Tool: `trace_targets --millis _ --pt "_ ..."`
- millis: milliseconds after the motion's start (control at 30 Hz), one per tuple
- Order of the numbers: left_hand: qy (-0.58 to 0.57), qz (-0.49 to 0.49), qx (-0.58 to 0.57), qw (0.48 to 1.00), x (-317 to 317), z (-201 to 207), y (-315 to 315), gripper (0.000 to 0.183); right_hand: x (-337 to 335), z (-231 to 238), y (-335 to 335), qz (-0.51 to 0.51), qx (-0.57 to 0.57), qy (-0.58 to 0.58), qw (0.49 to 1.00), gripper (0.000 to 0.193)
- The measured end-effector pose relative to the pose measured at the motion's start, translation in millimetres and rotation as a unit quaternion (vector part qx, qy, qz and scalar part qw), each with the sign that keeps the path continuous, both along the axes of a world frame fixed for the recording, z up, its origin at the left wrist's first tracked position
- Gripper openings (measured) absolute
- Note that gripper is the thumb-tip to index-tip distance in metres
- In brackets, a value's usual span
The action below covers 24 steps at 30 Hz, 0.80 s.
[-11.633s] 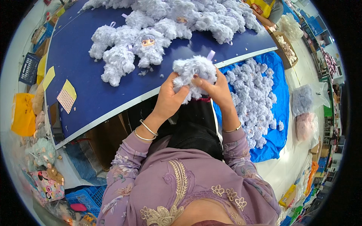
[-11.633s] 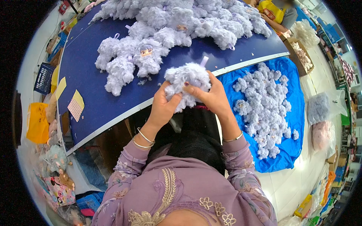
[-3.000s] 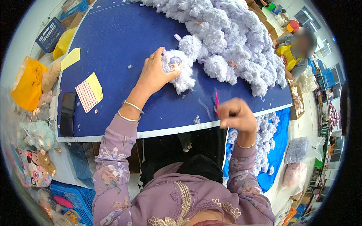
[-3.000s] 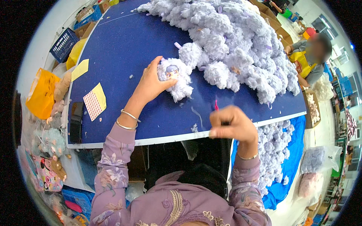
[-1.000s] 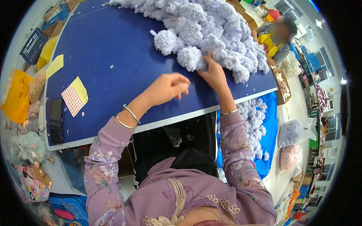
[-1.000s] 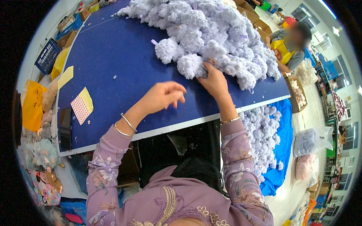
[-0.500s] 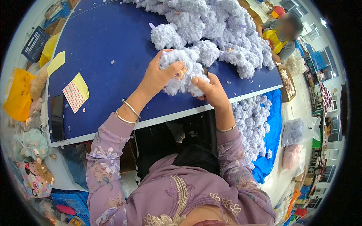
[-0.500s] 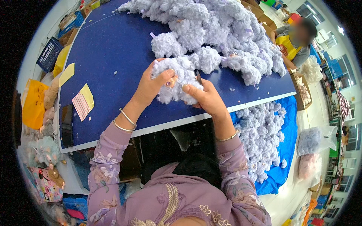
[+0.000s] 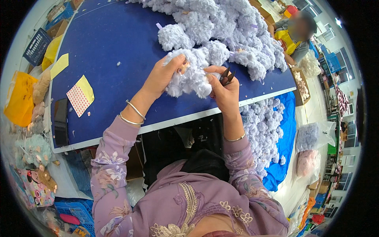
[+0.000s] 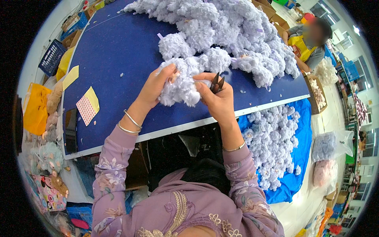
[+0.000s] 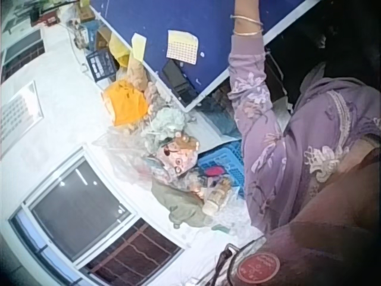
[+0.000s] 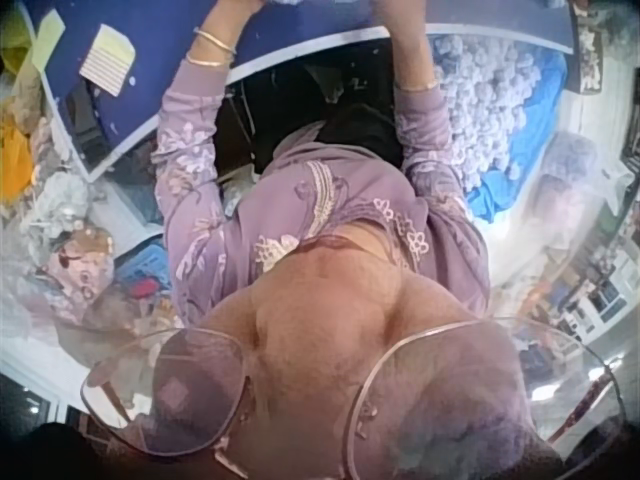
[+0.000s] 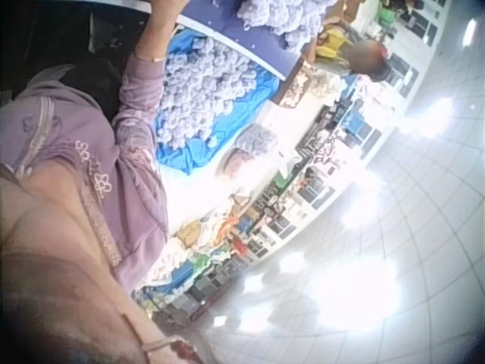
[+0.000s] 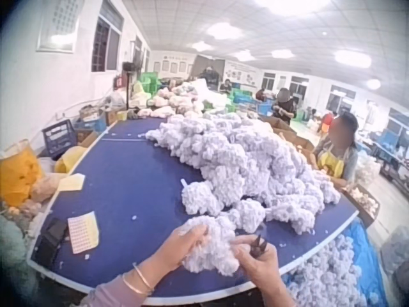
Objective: The person trims the fur of small purple plush toys using scissors. They pick up each toy, snip excess fibers, and place the finished items on a blue tarp on the floor. The process is repeated continuously with multiple toys.
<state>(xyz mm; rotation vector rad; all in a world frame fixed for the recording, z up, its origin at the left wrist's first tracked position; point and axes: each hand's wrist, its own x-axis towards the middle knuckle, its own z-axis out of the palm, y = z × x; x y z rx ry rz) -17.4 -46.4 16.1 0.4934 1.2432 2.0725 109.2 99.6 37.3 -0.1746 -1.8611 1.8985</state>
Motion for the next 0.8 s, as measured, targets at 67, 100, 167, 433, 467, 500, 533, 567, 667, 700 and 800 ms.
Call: trace_targets --millis 67,100,167,433,467,500,533,567,667,700,800 --pt "0.206 0.156 -0.088 0.962 0.1 -9.3 4.9 0.034 -1.6 -1.5 2.7 -0.04 0.011 -0.027 0.999 0.015" --pt "0.304 0.231 -0.129 0.915 0.2 -12.5 6.7 0.036 -2.9 -2.5 2.3 -0.078 0.037 -0.027 0.996 0.015" --pt "0.322 0.21 -0.119 0.915 3.5 -7.6 4.5 0.031 -6.4 -5.1 -0.7 -0.154 0.087 -0.024 0.984 0.016" --pt "0.404 0.133 -0.109 0.899 27.9 0.4 3.0 0.025 -5.5 -2.9 -16.6 -0.129 0.15 -0.028 0.98 0.021" --pt "0.399 0.146 -0.115 0.898 26.3 -1.7 4.0 0.023 -6.1 -5.5 -17.3 -0.097 0.121 0.006 0.988 0.022" --pt "0.375 0.138 -0.104 0.911 24.6 -4.8 4.6 0.021 -6.2 -6.2 -17.7 -0.088 0.102 0.014 0.991 0.022" --pt "0.349 0.13 -0.094 0.923 23.0 -7.9 4.5 0.02 -6.2 -6.7 -18.2 -0.078 0.084 0.021 0.993 0.022" --pt "0.323 0.123 -0.084 0.935 22.3 -9.6 4.1 0.018 -6.4 -7.3 -18.5 -0.067 0.065 0.028 0.995 0.022" --pt "0.272 0.102 -0.057 0.955 23.8 -7.6 5.6 0.016 -6.8 -8.8 -13.9 -0.056 0.02 -0.001 0.998 0.02" --pt "0.286 0.1 -0.064 0.951 24.3 -6.7 5.1 0.018 -7.0 -8.4 -13.0 -0.06 0.015 -0.01 0.998 0.019" --pt "0.343 0.098 -0.09 0.93 26.9 -2.8 3.6 0.021 -6.2 -6.0 -10.0 -0.065 0.005 -0.028 0.997 0.018"
